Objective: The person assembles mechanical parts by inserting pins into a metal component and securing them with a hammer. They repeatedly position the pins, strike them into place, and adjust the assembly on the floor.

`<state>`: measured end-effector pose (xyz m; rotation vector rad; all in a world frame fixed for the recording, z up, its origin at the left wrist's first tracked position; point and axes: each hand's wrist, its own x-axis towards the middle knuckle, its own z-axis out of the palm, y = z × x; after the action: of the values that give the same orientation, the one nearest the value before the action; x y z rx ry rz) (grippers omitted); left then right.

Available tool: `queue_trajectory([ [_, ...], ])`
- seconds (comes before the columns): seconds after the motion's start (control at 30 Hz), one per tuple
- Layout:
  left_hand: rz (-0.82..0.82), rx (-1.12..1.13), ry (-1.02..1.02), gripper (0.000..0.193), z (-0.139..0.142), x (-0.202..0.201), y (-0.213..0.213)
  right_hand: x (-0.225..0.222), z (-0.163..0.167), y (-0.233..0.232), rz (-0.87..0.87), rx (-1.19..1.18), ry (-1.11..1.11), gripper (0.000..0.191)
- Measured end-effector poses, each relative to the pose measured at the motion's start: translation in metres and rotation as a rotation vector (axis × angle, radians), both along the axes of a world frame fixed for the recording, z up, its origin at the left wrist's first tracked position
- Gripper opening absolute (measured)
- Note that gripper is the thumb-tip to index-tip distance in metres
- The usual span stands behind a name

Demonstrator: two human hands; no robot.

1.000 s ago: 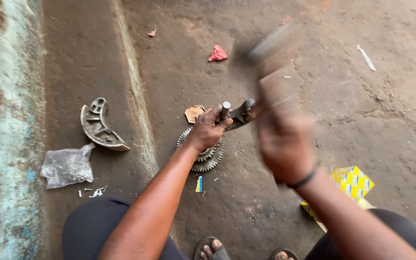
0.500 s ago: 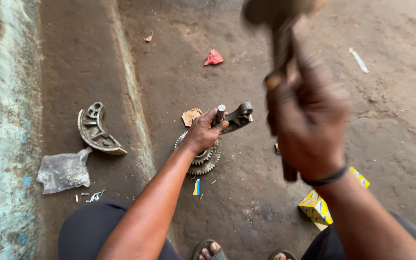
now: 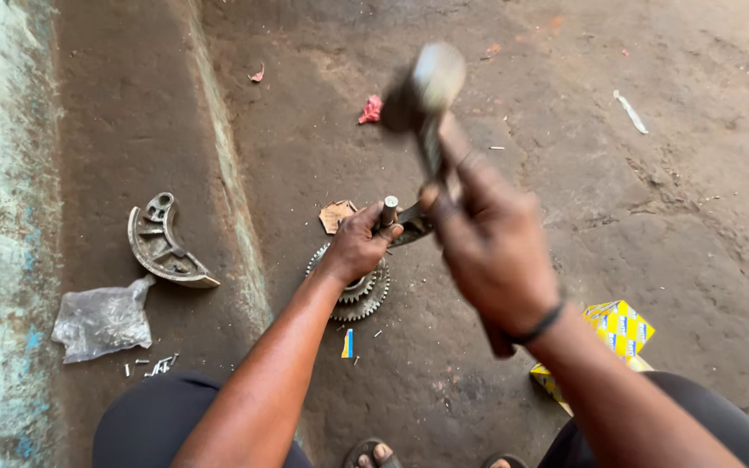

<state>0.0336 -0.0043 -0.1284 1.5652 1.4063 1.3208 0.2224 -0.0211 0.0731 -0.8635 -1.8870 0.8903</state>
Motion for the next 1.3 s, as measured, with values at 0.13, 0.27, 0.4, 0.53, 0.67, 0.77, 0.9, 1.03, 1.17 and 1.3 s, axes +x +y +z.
queue_trajectory([
  [0.13,0.034,-0.112,0.059,0.024,-0.006,-0.002,-0.001,0.002,0.024,-0.008,-0.140,0.214,0.023,0.056],
  [0.27,0.030,-0.173,0.010,0.021,-0.004,-0.002,0.001,-0.012,-0.015,-0.006,-0.075,0.270,-0.337,0.060],
  [0.4,0.036,-0.128,0.040,0.033,0.003,0.000,0.002,0.008,-0.056,0.018,-0.098,-0.559,-0.339,0.060],
  [0.53,0.122,-0.309,0.087,0.027,0.004,-0.001,0.006,0.022,-0.088,0.036,-0.323,-0.546,-0.243,0.061],
  [0.67,0.208,-0.313,0.187,0.024,-0.009,0.004,0.020,0.026,-0.138,0.055,-0.496,-0.583,-0.265,0.054],
  [0.77,0.310,-0.257,0.205,0.019,-0.023,0.007,0.031,0.043,-0.182,0.066,-0.506,-0.408,-0.670,0.048],
  [0.9,0.456,-0.325,-0.029,0.019,-0.038,0.005,0.028,0.063,-0.232,0.046,-0.331,-0.510,-1.187,0.046],
  [1.03,0.511,-0.168,-0.399,0.018,-0.036,-0.026,0.029,0.059,-0.254,0.018,-0.231,-0.449,-1.288,0.048],
  [1.17,0.554,-0.058,-0.758,0.025,-0.023,-0.066,0.031,0.048,-0.266,-0.008,-0.249,-0.436,-1.222,0.055],
  [1.3,0.472,-0.078,-1.161,0.013,-0.005,-0.081,0.024,0.029,-0.265,-0.013,-0.335,-0.218,-1.138,0.032],
])
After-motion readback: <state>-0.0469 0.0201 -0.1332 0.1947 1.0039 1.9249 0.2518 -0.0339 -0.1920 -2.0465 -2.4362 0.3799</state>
